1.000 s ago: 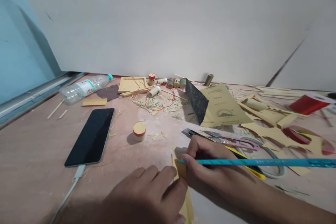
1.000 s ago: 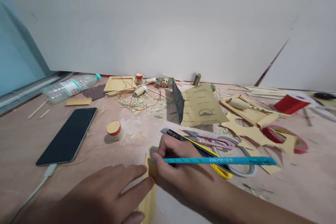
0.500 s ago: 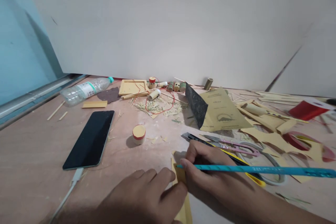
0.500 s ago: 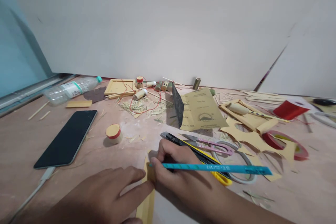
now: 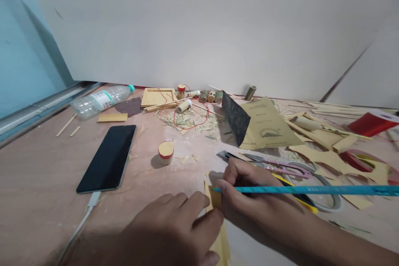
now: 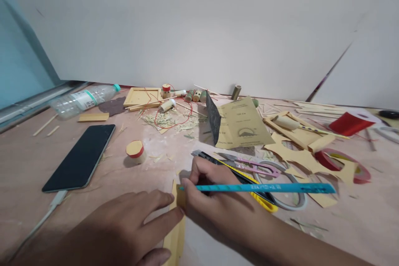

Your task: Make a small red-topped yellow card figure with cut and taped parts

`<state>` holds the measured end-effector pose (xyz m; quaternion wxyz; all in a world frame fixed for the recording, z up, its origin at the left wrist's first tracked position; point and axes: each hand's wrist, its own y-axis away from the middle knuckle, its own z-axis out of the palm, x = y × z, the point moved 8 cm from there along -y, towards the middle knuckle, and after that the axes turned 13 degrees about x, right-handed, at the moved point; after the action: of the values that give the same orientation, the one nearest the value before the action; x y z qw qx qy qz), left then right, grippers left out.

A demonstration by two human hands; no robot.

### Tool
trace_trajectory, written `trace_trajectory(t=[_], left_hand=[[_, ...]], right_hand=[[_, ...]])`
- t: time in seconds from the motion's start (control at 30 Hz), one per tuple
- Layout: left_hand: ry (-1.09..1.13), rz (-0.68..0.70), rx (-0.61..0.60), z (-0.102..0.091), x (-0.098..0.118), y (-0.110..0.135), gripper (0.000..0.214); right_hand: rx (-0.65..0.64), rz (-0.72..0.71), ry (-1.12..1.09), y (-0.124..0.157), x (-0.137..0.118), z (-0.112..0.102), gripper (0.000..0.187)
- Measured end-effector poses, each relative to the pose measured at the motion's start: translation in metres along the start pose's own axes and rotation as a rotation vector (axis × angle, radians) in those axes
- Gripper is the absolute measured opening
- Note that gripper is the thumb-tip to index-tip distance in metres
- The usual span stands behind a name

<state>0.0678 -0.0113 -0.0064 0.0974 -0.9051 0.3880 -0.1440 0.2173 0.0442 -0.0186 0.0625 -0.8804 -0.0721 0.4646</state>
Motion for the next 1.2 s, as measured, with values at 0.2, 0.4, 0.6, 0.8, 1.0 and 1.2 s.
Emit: trace_trajectory(t=[0.2, 0.4, 0.6, 0.8, 1.0, 1.2], left_hand=[[0.008, 0.001, -0.053, 0.0019, 0.0013, -0.0023, 0.048], [0.030, -0.021, -0.062, -0.0022, 0.0015, -0.0049, 0.044], [0.030, -0.021, -0.049, -0.0009, 0.0015, -0.0033, 0.046], [0.022, -0.024, -0.038, -0.0029, 0.0029, -0.0024, 0.044], [-0.007, -0.043, -0.108, -0.0001, 0.0024, -0.0060, 0.048], [0.009, -0.054, -0.160, 0.0005, 0.0026, -0.0076, 0.047]], right_hand=[[-0.018, -0.030, 0.021, 0.0017, -0.0003, 0.0004, 0.024], [-0.044, -0.005, 0.018, 0.0012, 0.0006, 0.0025, 0.024], [-0.059, -0.019, -0.013, 0.0013, 0.0003, 0.0042, 0.022], [-0.049, -0.013, -0.033, 0.0020, 0.0000, 0.0042, 0.022], [-0.036, -0.007, -0.012, 0.0006, -0.0025, 0.0012, 0.024], [-0.069, -0.005, 0.003, 0.0025, 0.0001, 0.0039, 0.024]])
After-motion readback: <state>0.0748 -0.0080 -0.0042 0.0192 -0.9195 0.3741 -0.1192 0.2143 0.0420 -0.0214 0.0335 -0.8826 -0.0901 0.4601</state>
